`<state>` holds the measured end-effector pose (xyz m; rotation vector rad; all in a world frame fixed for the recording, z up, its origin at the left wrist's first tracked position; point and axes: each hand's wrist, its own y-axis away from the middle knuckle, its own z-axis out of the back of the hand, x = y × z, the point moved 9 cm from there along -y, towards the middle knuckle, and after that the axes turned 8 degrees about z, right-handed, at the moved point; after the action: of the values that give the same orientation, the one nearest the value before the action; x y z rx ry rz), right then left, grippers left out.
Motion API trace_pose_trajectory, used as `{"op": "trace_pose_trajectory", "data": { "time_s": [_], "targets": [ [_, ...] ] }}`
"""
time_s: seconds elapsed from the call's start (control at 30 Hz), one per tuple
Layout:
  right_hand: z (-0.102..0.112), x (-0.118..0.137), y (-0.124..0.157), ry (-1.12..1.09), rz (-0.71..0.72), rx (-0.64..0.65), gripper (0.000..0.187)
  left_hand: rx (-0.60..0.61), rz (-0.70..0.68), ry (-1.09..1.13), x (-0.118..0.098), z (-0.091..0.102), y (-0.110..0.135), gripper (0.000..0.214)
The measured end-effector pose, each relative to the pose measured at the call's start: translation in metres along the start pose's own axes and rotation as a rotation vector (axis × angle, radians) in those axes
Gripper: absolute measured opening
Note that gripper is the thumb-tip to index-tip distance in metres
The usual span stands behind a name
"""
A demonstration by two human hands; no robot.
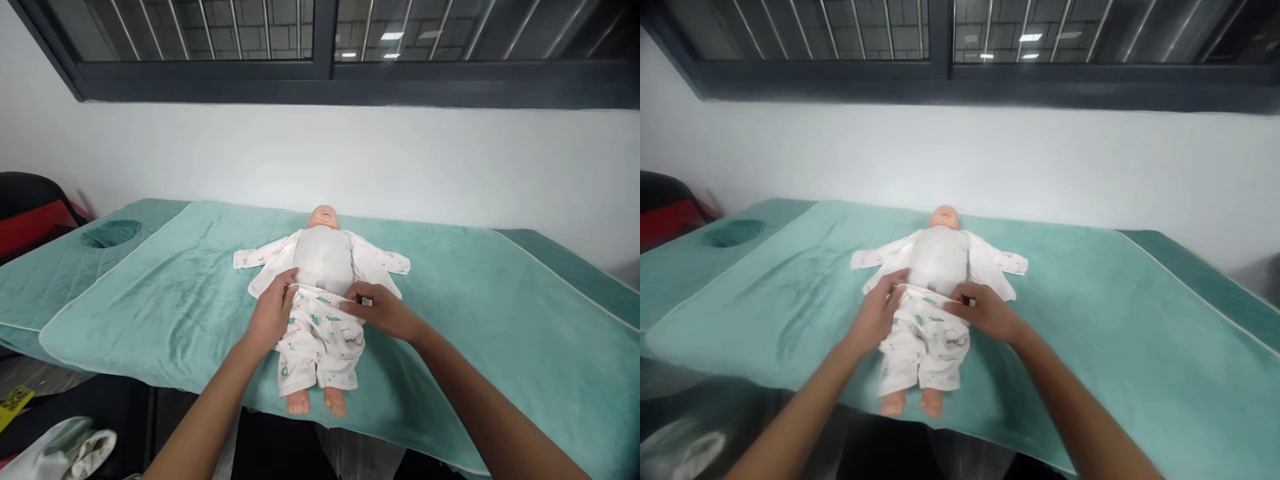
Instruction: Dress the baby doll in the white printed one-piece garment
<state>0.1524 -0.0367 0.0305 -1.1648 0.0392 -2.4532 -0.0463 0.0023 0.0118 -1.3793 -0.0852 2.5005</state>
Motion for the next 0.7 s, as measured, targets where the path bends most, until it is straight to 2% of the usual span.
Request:
{"op": "trace_pose_trajectory", "data": {
  "time_s": [0.07,0.13,0.2,0.27,0.33,0.5,0.7],
  "targets": [
    [0.002,-0.010,0.003,0.121,0.001,0.067,0.034,0.010,0.026,-0.029,0.006,-0.002,-0.001,0.029],
    [0.004,-0.020,0.006,0.171,0.017,0.077,0.030,0.030,0.047,-0.019,0.012,-0.004,-0.003,0.028],
    [0.008,-0.022,0.008,0.158,0.088,-0.001,0.024,0.067,0.054,0.023,0.015,-0.006,-0.006,0.022],
    [0.013,-0.020,0.008,0.154,0.169,-0.144,0.020,0.115,0.051,0.062,0.015,-0.009,-0.010,0.020],
    [0.014,-0.020,0.006,0.144,0.188,-0.239,0.018,0.147,0.041,0.081,0.014,-0.009,-0.014,0.020],
    [0.012,-0.034,-0.010,0.099,0.090,-0.360,0.016,0.079,0.064,0.064,0.016,-0.005,-0.033,0.019],
    [0.030,-0.058,-0.034,0.280,-0.110,-0.454,0.021,-0.076,0.139,-0.050,0.020,-0.003,-0.075,0.016]
  ]
}}
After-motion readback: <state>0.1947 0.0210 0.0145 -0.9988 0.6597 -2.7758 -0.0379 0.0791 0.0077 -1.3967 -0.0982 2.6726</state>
